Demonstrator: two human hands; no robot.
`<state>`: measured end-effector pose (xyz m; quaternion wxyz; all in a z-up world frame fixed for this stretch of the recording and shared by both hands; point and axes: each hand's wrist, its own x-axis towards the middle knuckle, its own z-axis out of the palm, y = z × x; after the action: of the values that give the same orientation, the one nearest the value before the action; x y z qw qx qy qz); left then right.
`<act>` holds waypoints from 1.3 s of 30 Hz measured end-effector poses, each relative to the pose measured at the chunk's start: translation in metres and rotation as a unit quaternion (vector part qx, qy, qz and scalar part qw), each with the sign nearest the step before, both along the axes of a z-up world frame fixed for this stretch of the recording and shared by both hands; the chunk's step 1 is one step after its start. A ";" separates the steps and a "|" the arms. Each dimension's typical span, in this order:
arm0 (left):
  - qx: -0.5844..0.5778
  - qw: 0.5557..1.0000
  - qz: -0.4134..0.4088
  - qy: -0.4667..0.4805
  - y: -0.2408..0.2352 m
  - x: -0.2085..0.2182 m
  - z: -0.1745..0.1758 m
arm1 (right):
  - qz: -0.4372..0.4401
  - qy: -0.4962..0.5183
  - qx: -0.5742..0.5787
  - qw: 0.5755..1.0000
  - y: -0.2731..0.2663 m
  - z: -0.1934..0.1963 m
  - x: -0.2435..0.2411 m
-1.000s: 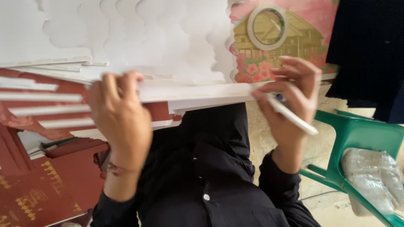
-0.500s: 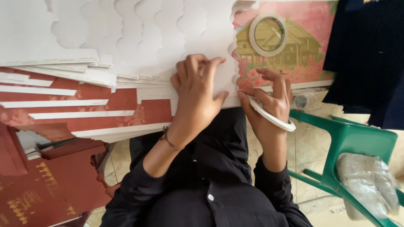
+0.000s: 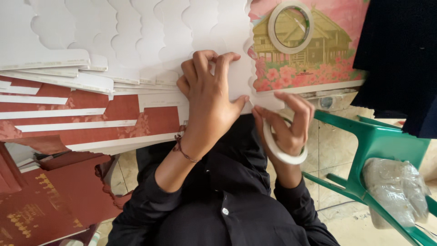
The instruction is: The person sits and applies a strip of white tape along the edge of a stack of white paper sheets. They hold the stack with one hand and press the tape down with the other, working along the length of the stack.
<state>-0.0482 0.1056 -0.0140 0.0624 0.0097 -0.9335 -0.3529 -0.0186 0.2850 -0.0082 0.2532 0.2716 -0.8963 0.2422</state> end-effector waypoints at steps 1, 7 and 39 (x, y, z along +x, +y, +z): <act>-0.001 1.000 0.001 0.002 0.000 0.000 -0.001 | 0.001 0.002 -0.001 1.000 -0.003 0.006 0.008; 0.012 1.000 -0.021 -0.002 -0.014 0.001 -0.005 | -0.069 -0.102 -0.168 0.978 -0.022 0.021 0.026; -0.052 0.997 0.025 -0.046 -0.110 0.056 0.009 | -0.105 -0.182 -0.081 0.974 0.037 0.020 -0.002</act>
<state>0.0079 -0.0046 -0.0049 0.0287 0.0462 -0.9521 -0.3011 -0.0210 0.3221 0.0123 0.1307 0.1055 -0.9285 0.3311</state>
